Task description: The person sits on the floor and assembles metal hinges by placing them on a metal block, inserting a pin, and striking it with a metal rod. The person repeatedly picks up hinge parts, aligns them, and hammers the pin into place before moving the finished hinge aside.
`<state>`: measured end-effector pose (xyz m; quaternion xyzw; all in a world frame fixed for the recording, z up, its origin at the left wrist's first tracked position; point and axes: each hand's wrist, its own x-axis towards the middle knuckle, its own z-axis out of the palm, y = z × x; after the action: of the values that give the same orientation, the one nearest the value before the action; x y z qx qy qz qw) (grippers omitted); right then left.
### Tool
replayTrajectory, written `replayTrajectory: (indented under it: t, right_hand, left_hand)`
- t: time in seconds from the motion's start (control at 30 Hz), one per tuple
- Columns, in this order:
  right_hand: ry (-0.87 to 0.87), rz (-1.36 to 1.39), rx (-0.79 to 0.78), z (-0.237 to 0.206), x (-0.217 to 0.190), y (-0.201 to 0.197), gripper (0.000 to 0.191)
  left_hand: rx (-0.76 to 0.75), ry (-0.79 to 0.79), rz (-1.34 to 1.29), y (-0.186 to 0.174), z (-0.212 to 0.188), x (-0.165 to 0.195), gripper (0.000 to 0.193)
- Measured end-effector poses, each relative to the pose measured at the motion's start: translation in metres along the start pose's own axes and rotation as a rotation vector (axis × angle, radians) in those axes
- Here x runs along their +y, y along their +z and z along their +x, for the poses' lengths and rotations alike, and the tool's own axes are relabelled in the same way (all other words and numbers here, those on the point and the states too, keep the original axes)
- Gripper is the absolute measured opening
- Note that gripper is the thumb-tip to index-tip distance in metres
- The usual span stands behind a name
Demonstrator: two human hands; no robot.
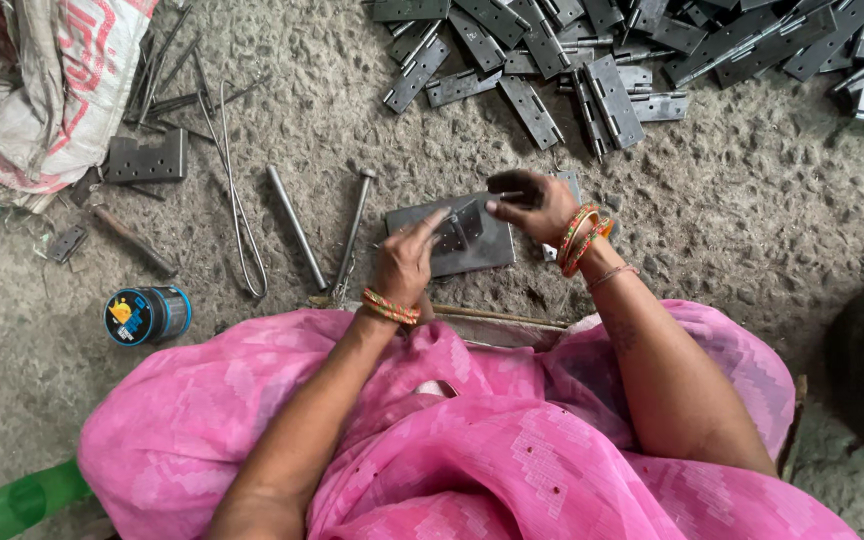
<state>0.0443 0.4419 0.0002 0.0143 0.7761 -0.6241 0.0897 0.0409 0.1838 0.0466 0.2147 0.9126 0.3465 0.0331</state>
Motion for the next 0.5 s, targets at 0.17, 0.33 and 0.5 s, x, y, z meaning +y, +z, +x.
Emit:
replayTrajectory:
  t: [0.17,0.33,0.5]
  right_hand:
    - [-0.145,-0.182,-0.15,-0.002,0.026,0.016,0.059]
    - [-0.097,-0.278,-0.113,0.004,0.041,0.023,0.038]
    - [0.035,-0.26,-0.071,0.013,0.042,-0.003,0.03]
  left_hand:
    - [0.116,0.278,-0.018,0.014,-0.011,-0.007,0.05]
    - [0.123,0.256,-0.005,0.017,-0.007,-0.001,0.049]
    - [0.122,0.033,-0.221,0.03,0.005,-0.014,0.047]
